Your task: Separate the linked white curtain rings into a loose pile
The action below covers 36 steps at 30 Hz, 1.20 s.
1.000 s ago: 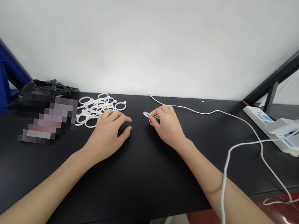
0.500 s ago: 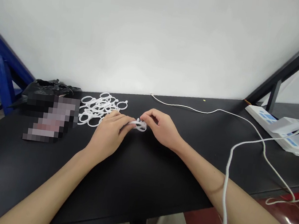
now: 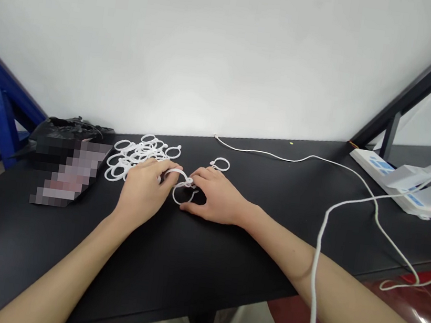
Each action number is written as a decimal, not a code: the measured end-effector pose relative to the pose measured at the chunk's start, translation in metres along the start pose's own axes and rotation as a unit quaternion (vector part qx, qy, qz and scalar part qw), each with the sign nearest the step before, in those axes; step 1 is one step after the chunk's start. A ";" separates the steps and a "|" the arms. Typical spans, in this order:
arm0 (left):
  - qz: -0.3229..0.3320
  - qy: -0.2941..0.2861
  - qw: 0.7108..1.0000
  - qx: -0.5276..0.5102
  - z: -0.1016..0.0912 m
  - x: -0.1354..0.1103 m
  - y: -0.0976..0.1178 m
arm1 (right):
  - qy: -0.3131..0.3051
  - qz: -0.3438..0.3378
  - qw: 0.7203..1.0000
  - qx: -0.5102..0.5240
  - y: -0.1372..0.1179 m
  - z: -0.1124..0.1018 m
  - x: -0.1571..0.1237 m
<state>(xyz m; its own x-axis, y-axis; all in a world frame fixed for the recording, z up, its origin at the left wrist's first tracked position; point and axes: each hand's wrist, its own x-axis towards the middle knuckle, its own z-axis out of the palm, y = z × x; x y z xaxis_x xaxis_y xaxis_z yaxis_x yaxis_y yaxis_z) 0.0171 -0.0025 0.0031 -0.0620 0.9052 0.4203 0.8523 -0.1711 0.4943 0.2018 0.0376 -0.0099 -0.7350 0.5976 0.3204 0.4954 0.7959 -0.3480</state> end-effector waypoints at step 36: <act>-0.023 -0.036 0.981 -0.189 -0.008 -0.004 0.009 | 0.196 0.011 0.975 0.108 -0.006 -0.008 -0.001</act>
<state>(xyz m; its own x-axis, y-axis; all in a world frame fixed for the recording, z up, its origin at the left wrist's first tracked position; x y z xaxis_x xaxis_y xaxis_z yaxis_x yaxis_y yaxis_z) 0.0213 -0.0104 0.0121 -0.0475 0.9379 0.3437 0.5950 -0.2499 0.7639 0.2038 0.0333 -0.0009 -0.4710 0.6396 0.6075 0.3691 0.7684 -0.5229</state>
